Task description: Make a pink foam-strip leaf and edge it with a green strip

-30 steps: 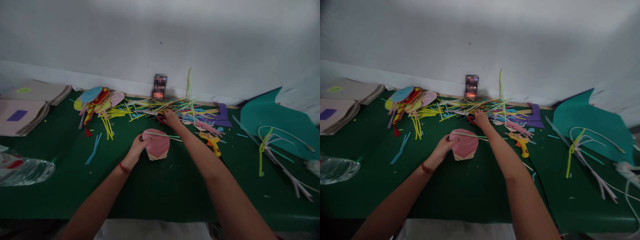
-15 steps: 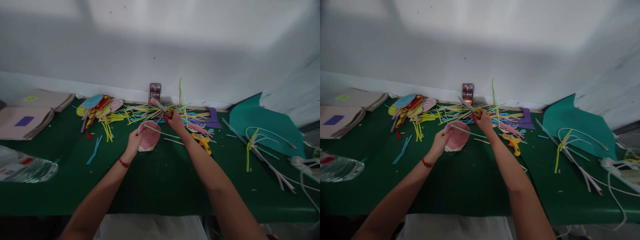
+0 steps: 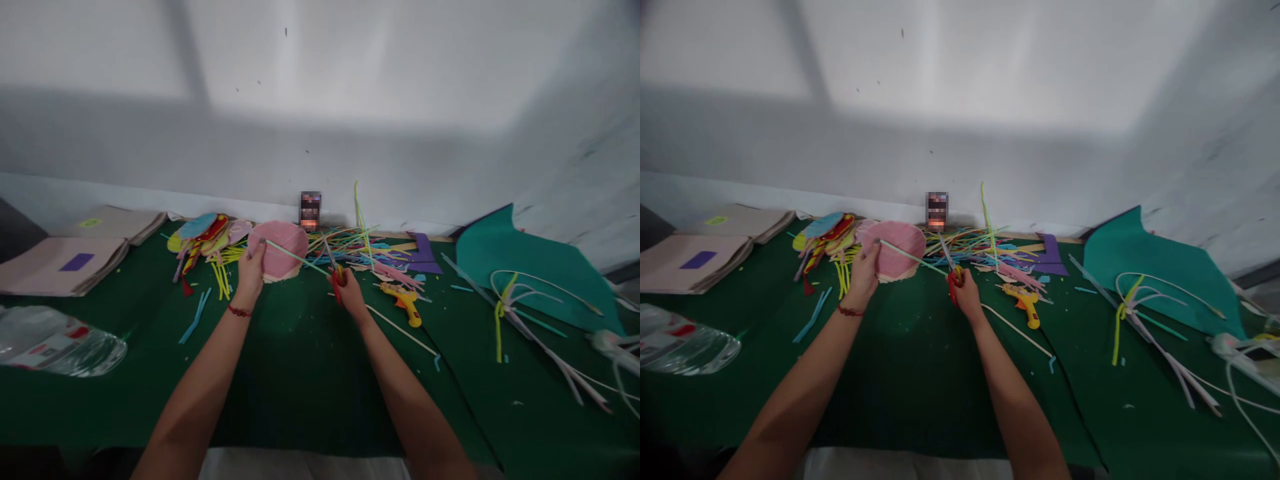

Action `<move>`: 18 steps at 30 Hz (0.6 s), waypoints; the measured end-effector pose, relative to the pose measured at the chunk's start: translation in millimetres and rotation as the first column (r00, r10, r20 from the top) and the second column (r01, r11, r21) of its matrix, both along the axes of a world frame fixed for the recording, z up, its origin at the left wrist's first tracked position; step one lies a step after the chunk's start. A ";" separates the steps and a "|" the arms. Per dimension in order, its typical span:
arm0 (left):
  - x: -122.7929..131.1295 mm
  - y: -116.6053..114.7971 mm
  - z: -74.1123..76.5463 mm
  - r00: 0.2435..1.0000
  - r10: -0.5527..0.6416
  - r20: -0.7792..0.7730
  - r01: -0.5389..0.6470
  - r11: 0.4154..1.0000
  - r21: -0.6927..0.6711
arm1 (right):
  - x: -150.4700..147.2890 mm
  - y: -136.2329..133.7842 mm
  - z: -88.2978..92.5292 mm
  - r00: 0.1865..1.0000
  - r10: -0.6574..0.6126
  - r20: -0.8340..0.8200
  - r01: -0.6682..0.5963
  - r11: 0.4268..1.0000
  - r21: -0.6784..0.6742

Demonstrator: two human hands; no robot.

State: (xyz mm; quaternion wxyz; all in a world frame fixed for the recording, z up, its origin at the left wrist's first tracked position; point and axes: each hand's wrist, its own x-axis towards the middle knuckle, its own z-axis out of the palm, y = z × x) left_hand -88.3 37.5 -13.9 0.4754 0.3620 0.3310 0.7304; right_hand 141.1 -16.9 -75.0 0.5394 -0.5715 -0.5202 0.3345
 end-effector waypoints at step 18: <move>51.1 -27.2 -6.4 0.951 -0.300 0.071 0.308 0.936 -0.169 | -17.6 -23.0 20.7 0.926 0.008 -0.378 -0.003 1.000 0.015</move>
